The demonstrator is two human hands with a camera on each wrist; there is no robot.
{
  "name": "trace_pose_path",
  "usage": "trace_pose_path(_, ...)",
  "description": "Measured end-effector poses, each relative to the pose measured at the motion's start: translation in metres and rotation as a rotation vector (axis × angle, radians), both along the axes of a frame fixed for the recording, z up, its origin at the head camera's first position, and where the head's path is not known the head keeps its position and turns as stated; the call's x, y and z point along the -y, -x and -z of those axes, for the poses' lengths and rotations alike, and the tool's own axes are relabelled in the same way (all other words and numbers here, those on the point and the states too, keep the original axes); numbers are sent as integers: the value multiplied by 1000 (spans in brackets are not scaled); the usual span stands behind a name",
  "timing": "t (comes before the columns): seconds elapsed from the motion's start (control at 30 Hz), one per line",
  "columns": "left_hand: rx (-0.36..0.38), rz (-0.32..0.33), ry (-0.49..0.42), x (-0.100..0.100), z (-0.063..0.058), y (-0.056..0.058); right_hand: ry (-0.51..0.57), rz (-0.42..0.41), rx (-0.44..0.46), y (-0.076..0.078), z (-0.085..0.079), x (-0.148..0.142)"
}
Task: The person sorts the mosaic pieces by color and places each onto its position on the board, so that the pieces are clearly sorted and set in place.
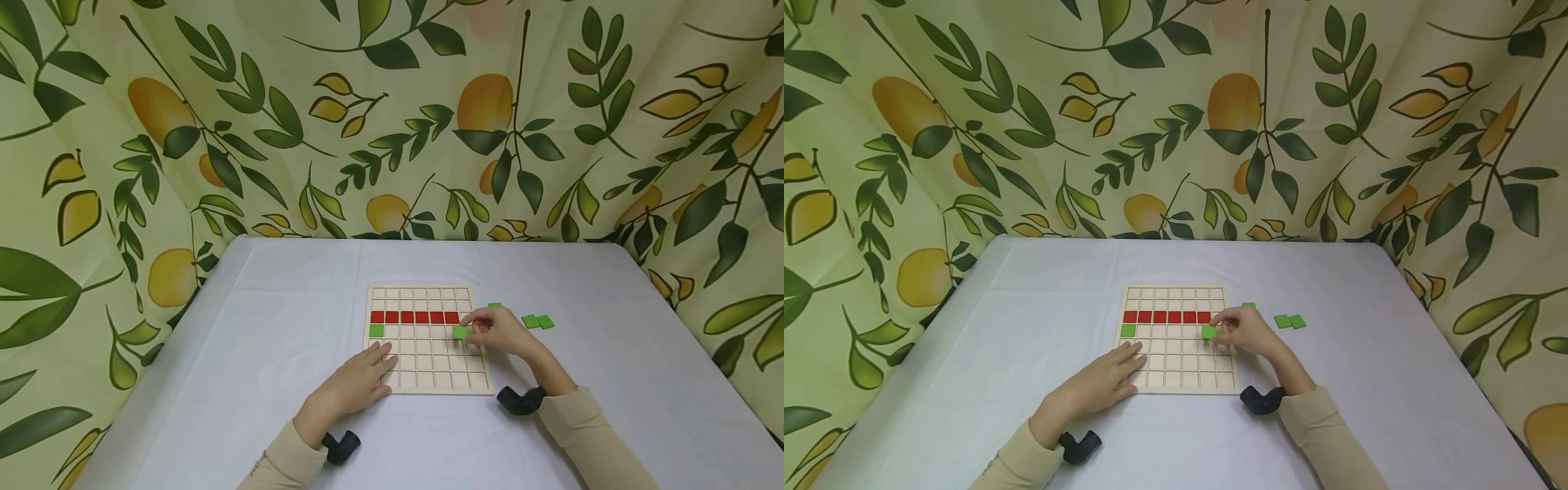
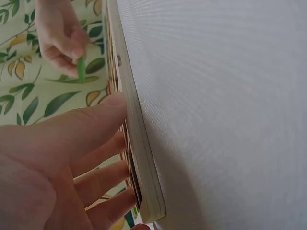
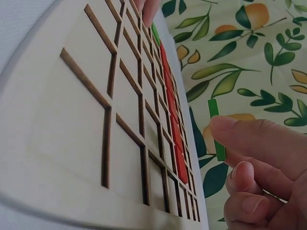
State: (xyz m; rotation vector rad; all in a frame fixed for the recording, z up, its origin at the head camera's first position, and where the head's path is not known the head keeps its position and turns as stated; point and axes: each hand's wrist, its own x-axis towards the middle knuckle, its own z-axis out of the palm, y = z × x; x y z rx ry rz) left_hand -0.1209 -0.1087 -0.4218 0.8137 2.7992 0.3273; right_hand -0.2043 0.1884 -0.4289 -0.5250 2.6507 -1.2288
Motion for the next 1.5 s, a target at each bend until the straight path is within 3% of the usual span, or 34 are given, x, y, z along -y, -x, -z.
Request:
trace_pose_path(0.37,-14,14,12,1,3,1,30,-39,-19,2,-1,9)
trace_pose_path(1.5,-3,18,8,2,2,0,73,-67,33,6,4,43)
